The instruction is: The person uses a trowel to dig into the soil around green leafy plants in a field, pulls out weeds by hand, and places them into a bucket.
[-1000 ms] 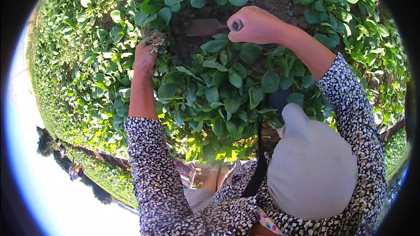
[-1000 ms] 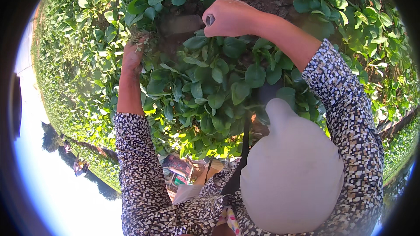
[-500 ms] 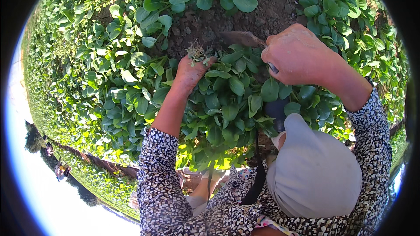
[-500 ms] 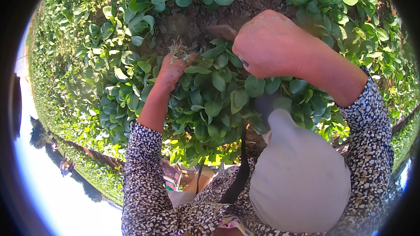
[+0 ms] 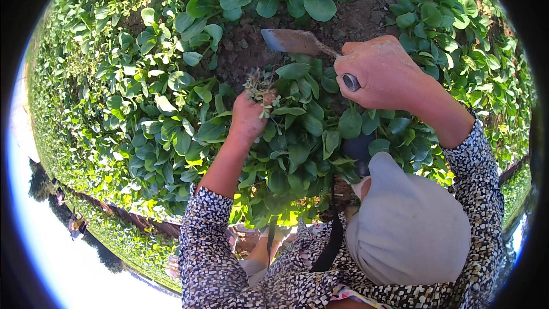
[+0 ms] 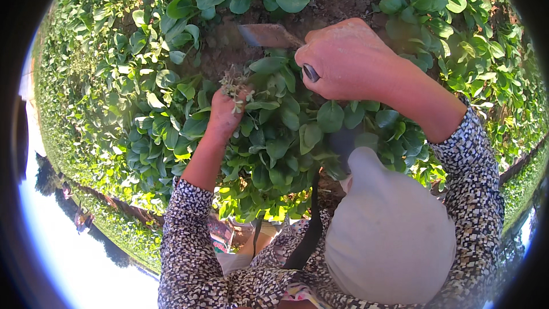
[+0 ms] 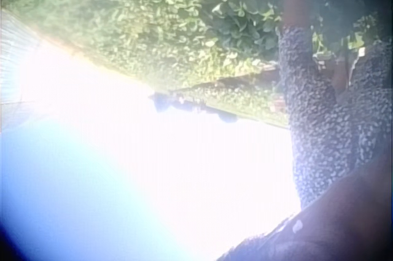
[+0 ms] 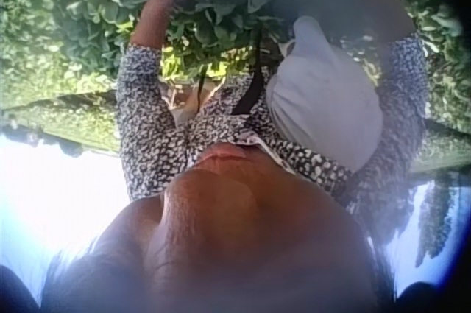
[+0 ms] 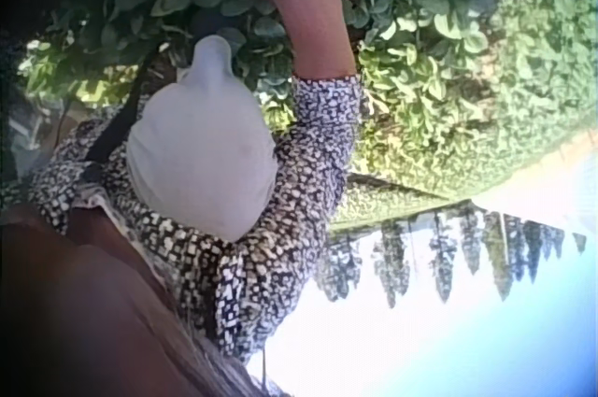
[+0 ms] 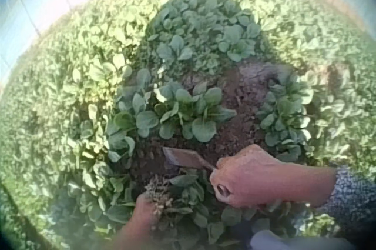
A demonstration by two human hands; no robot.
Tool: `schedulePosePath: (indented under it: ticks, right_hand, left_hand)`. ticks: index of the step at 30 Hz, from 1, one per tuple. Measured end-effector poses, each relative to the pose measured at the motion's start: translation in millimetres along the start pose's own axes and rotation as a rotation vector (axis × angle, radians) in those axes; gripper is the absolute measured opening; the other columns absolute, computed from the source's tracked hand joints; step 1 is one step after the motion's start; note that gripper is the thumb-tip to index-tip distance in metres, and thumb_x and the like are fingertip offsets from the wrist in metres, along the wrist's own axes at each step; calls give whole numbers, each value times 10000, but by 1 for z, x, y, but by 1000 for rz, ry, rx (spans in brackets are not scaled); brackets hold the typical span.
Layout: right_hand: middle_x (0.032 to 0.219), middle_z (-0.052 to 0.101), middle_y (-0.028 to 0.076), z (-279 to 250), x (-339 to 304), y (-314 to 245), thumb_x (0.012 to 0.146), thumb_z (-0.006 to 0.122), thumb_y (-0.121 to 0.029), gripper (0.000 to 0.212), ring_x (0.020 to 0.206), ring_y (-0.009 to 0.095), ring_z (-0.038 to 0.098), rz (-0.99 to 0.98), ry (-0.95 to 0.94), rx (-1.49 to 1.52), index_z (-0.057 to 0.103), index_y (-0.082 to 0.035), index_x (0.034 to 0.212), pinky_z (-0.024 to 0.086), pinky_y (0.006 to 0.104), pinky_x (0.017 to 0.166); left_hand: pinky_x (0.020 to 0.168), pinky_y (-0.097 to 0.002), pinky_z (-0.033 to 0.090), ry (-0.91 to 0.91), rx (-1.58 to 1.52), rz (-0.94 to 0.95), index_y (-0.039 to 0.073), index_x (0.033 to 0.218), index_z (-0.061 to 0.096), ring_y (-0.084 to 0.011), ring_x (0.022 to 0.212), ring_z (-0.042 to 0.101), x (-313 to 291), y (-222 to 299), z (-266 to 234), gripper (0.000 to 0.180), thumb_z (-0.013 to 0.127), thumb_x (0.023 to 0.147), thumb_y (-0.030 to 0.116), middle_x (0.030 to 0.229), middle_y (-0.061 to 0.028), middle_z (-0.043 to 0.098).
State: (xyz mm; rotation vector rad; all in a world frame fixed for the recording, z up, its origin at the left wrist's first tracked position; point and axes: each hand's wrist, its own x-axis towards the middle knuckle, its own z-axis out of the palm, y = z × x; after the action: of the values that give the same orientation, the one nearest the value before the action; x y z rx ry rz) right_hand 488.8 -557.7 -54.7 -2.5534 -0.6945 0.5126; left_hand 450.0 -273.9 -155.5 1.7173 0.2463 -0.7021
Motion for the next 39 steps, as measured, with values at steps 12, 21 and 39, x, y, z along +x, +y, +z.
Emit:
schedulePosePath:
  ticks: [12,21,39]
  right_hand:
    - [688,602,102,30,-7,26,729,604,-198,135,728,319,619,14,-91,40,620,-80,665,497,444,677]
    - [656,535,94,36,9,48,727,620,-191,182,658,329,582,-79,-64,49,552,-59,623,460,445,597]
    - [563,421,-53,50,-3,73,847,638,-226,319,541,70,368,549,-46,1389,492,-30,642,315,271,509]
  left_hand:
    - [866,-426,507,-21,1037,-259,21,1008,702,-375,1023,635,89,46,20,506,647,757,458,1056,-198,677]
    - [871,-415,508,-35,929,-226,29,1018,702,-356,1033,639,103,23,16,486,661,715,406,1078,-195,674]
    - [651,-343,546,253,-703,-91,13,1017,621,-203,748,631,101,37,-23,217,680,860,151,878,-75,652]
